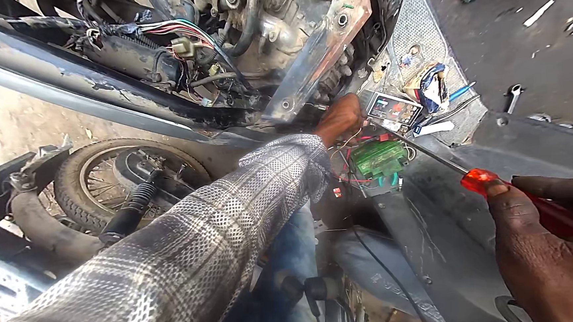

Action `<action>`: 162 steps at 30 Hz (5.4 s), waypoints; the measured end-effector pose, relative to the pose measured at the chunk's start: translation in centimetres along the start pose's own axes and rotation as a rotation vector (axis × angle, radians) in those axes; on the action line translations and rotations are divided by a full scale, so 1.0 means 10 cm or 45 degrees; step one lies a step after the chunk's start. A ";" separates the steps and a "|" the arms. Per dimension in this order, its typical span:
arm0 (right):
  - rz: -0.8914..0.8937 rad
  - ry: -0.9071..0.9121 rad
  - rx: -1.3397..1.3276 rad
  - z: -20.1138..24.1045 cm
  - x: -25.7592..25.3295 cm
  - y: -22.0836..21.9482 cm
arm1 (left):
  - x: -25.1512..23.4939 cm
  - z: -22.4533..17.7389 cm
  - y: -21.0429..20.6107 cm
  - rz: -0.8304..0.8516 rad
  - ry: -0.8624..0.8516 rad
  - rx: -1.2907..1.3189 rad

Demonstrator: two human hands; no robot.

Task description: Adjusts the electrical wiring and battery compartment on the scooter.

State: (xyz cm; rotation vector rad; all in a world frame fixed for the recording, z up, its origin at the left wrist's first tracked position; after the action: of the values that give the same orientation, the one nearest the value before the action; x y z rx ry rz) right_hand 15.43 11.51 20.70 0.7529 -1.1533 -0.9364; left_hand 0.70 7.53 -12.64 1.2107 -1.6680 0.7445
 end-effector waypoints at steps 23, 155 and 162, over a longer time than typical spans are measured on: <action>-0.009 -0.034 -0.028 -0.14 -0.01 -0.01 | 0.42 0.02 0.02 -0.208 -0.558 -0.544; 0.638 0.178 0.404 0.56 0.40 -0.21 | 5.11 0.91 2.56 -1.230 -0.374 0.120; 0.722 0.089 0.390 0.63 0.37 -0.24 | 5.26 -2.97 1.61 -0.746 -1.427 -0.934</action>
State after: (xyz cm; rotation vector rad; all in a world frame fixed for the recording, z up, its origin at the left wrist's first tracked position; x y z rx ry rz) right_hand 9.24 6.99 21.68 0.6408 -1.3658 -0.2613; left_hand -10.05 17.96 48.05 1.5006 -1.9377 -1.0280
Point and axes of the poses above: each hand's wrist, its own x-axis away from the middle knuckle, its own y-axis out of the back of the hand, z = x × y, the point moved 9 cm from there along -x, towards the middle knuckle, and after that the axes turned 7 degrees about -x, right-handed, at the moved point
